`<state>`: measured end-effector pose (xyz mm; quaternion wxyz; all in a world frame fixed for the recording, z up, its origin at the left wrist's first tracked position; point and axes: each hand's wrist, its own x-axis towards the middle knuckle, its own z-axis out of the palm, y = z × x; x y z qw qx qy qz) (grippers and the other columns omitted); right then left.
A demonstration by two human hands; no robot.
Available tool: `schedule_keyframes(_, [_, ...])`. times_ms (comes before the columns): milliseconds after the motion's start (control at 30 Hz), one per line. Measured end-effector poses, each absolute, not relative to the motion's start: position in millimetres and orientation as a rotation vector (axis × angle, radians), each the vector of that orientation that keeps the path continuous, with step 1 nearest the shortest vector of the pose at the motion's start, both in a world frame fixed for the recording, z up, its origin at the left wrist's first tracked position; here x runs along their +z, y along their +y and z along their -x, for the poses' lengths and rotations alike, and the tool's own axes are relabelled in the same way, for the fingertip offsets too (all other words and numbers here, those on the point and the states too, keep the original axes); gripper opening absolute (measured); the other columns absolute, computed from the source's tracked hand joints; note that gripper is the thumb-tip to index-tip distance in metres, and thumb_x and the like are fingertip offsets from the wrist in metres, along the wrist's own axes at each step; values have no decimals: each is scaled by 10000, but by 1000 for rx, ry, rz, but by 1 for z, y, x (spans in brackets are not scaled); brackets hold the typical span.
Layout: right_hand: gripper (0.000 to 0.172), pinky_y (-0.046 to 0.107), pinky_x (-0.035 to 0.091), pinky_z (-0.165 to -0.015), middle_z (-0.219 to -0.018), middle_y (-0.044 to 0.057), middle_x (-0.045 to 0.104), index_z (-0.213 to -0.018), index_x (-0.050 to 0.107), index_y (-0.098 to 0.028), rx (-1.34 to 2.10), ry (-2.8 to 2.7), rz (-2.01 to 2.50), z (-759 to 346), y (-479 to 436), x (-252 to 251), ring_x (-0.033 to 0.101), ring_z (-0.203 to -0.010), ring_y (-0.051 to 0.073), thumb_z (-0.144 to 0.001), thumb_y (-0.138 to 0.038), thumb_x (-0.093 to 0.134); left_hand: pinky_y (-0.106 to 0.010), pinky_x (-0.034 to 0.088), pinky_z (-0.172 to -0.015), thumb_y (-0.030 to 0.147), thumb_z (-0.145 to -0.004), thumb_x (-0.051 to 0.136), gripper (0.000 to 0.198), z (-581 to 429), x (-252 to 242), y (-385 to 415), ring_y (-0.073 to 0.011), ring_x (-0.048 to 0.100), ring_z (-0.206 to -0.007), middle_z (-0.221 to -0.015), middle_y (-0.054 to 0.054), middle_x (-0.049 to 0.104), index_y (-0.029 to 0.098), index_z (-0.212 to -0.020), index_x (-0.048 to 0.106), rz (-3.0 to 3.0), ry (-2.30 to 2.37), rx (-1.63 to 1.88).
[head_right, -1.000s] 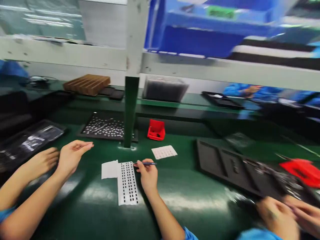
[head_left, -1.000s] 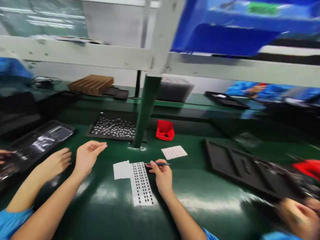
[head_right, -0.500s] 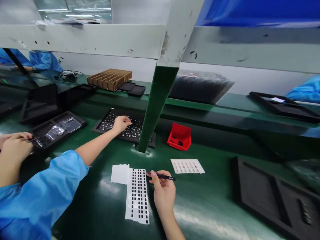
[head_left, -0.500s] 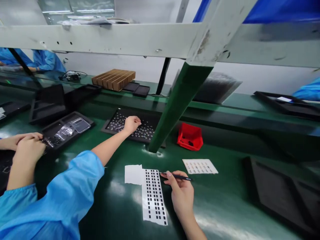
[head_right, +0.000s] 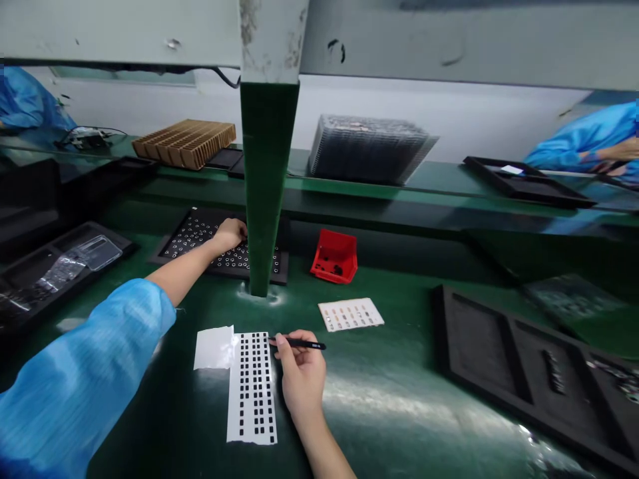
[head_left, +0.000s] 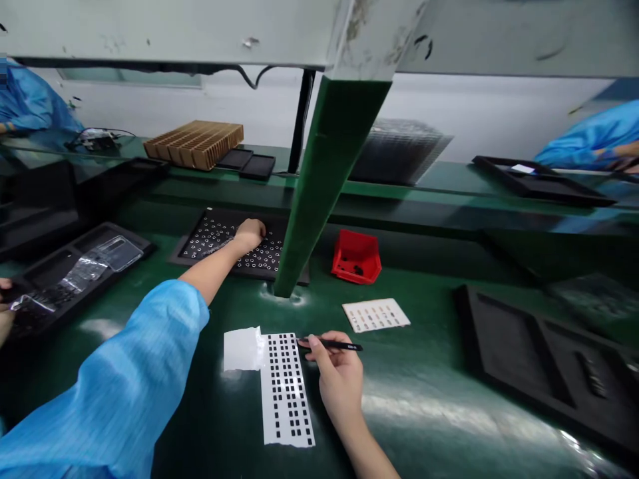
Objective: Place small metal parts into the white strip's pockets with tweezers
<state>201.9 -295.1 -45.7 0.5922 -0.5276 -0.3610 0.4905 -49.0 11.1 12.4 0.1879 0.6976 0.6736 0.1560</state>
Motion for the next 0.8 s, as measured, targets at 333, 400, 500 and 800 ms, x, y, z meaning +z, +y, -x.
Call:
schedule_keyframes(333, [581, 284, 646, -594, -812, 54, 827, -964, 607, -241, 1155, -835, 1190, -201, -294, -37, 854, -732, 251, -767, -644, 977, -332, 580, -1046, 96, -1027, 621, 248, 77, 67, -63, -215, 771, -1102, -1173, -114, 837, 106, -1188, 810, -2015, 1972, 956])
schedule_keyframes(400, [582, 271, 637, -598, -831, 40, 823, -974, 601, -246, 1170, -829, 1193, -202, -295, -35, 850, -739, 233, -764, -639, 976, -323, 593, -966, 154, -1037, 624, 247, 83, 75, -110, -209, 776, -1023, -1129, -94, 846, 118, -1193, 810, -2008, 1963, 1093])
schedule_keyframes(500, [555, 250, 609, -572, -783, 11, 796, -977, 607, -250, 1223, -866, 1203, -203, -298, -31, 832, -712, 211, -770, -606, 979, -319, 599, -821, 249, -1012, 718, 166, 79, 71, -198, -196, 768, -882, -1022, -49, 849, 171, -1107, 831, -2060, 1727, 1332])
schedule_keyframes(800, [526, 294, 657, -613, -792, 42, 814, -958, 613, -250, 1380, -1065, 1240, -198, -335, -17, 853, -720, 246, -808, -616, 960, -604, 546, -1252, 336, -1070, 714, 340, 44, -2, -384, -394, 518, -1608, -1601, -180, 662, 169, -1366, 736, -2555, 1211, 624])
